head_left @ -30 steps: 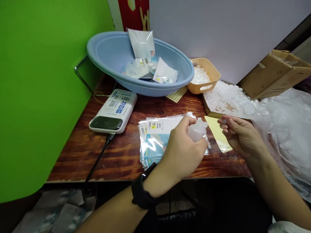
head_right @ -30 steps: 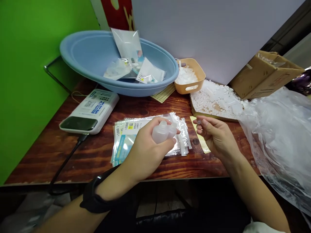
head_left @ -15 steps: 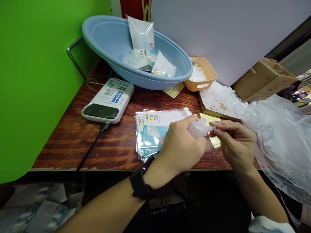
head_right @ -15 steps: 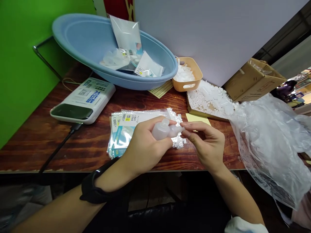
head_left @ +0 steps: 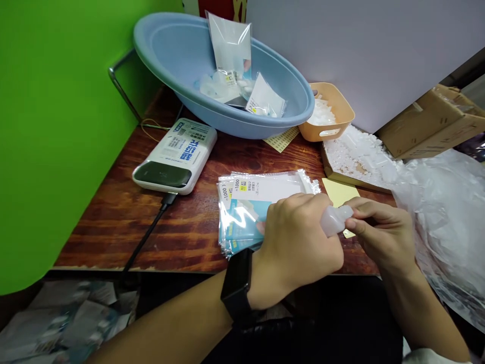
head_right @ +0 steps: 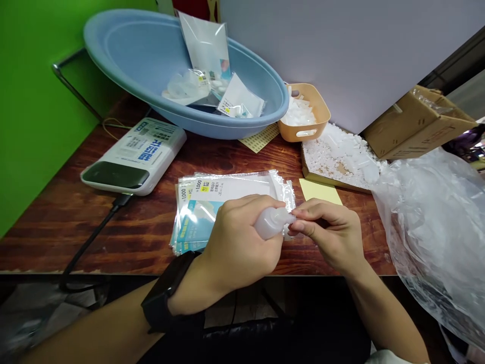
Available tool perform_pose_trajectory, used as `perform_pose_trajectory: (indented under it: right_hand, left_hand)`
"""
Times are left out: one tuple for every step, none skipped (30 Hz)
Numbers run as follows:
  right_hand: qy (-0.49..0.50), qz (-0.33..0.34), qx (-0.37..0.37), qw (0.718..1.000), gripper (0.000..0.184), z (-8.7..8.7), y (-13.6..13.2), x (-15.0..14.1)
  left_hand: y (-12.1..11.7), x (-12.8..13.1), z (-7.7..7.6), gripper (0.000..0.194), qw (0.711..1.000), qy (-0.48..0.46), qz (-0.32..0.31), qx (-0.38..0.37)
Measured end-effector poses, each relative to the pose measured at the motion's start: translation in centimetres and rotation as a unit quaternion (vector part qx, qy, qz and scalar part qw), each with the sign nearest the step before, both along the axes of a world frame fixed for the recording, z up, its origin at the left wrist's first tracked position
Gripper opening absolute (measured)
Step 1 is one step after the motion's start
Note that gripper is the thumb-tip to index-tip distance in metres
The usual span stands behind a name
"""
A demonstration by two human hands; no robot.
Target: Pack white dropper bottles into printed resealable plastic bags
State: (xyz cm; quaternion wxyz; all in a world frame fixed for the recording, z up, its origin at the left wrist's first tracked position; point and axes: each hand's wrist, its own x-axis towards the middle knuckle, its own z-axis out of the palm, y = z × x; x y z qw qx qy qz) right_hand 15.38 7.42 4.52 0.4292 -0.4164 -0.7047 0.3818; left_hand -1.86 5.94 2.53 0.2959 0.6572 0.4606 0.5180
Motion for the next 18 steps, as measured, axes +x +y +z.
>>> perform_pose_trajectory:
  right_hand:
    - [-0.006, 0.002, 0.002, 1.0, 0.012, 0.1, 0.0, 0.0]
    - [-0.011, 0.004, 0.002, 1.0, 0.011, 0.1, 0.0, 0.0]
    - [-0.017, 0.003, 0.001, 1.0, 0.009, 0.2, -0.1, 0.0]
    - [-0.022, 0.001, 0.002, 1.0, 0.007, 0.3, -0.1, 0.0]
    - [-0.027, -0.001, 0.004, 1.0, 0.005, 0.4, -0.3, 0.0]
    - [-0.03, -0.003, 0.006, 1.0, 0.004, 0.5, -0.4, 0.0]
    - [-0.03, -0.006, 0.01, 0.999, 0.004, 0.5, -0.5, 0.0]
    - [-0.027, -0.008, 0.012, 1.0, 0.004, 0.5, -0.7, 0.0]
    - [-0.023, -0.01, 0.012, 1.0, 0.005, 0.5, -0.9, 0.0]
    - [-0.021, -0.012, 0.009, 1.0, 0.008, 0.4, -1.0, 0.0]
    - [-0.021, -0.017, 0.007, 1.0, 0.012, 0.3, -1.2, -0.1]
    - [-0.029, -0.025, 0.004, 0.999, 0.014, 0.2, -1.4, -0.1]
    - [-0.041, -0.032, -0.003, 0.999, 0.016, 0.1, -1.5, -0.1]
    - [-0.051, -0.042, -0.014, 0.998, 0.016, 0.0, -1.7, 0.0]
    - [-0.052, -0.055, -0.026, 0.997, 0.017, -0.1, -1.8, 0.1]
    - [-0.041, -0.072, -0.038, 0.996, 0.017, -0.1, -1.9, 0.3]
    - [-0.019, -0.091, -0.048, 0.994, 0.018, 0.0, -2.0, 0.6]
    - [0.009, -0.111, -0.054, 0.992, 0.019, 0.2, -2.0, 0.9]
  left_hand:
    - [0.1, 0.1, -0.1, 0.01, 1.0, 0.002, 0.0, 0.005]
    - [0.1, 0.2, -0.2, 0.008, 1.0, 0.005, 0.0, 0.012]
    - [0.1, 0.3, -0.2, 0.007, 1.0, 0.009, 0.001, 0.018]
    - [0.0, 0.4, -0.3, 0.007, 1.0, 0.014, 0.001, 0.025]
    - [-0.1, 0.5, -0.3, 0.006, 0.999, 0.02, 0.002, 0.031]
    - [-0.2, 0.6, -0.3, 0.006, 0.999, 0.027, 0.005, 0.039]
    - [-0.4, 0.7, -0.3, 0.006, 0.998, 0.034, 0.007, 0.048]
    - [-0.6, 0.8, -0.3, 0.007, 0.997, 0.041, 0.008, 0.058]
    - [-0.7, 0.9, -0.3, 0.007, 0.997, 0.049, 0.01, 0.066]
    - [-0.8, 0.9, -0.4, 0.008, 0.995, 0.058, 0.012, 0.074]
    - [-0.9, 1.0, -0.4, 0.009, 0.994, 0.07, 0.015, 0.083]
    - [-0.8, 0.9, -0.4, 0.009, 0.992, 0.083, 0.017, 0.093]
    - [-0.7, 0.9, -0.4, 0.01, 0.989, 0.098, 0.02, 0.105]
    - [-0.6, 0.9, -0.5, 0.01, 0.986, 0.113, 0.024, 0.118]
    - [-0.3, 0.8, -0.5, 0.01, 0.983, 0.127, 0.03, 0.131]
    - [-0.1, 0.8, -0.6, 0.01, 0.979, 0.142, 0.04, 0.142]
    - [0.1, 0.8, -0.6, 0.011, 0.974, 0.159, 0.051, 0.152]
    - [0.4, 0.9, -0.7, 0.012, 0.969, 0.177, 0.062, 0.16]
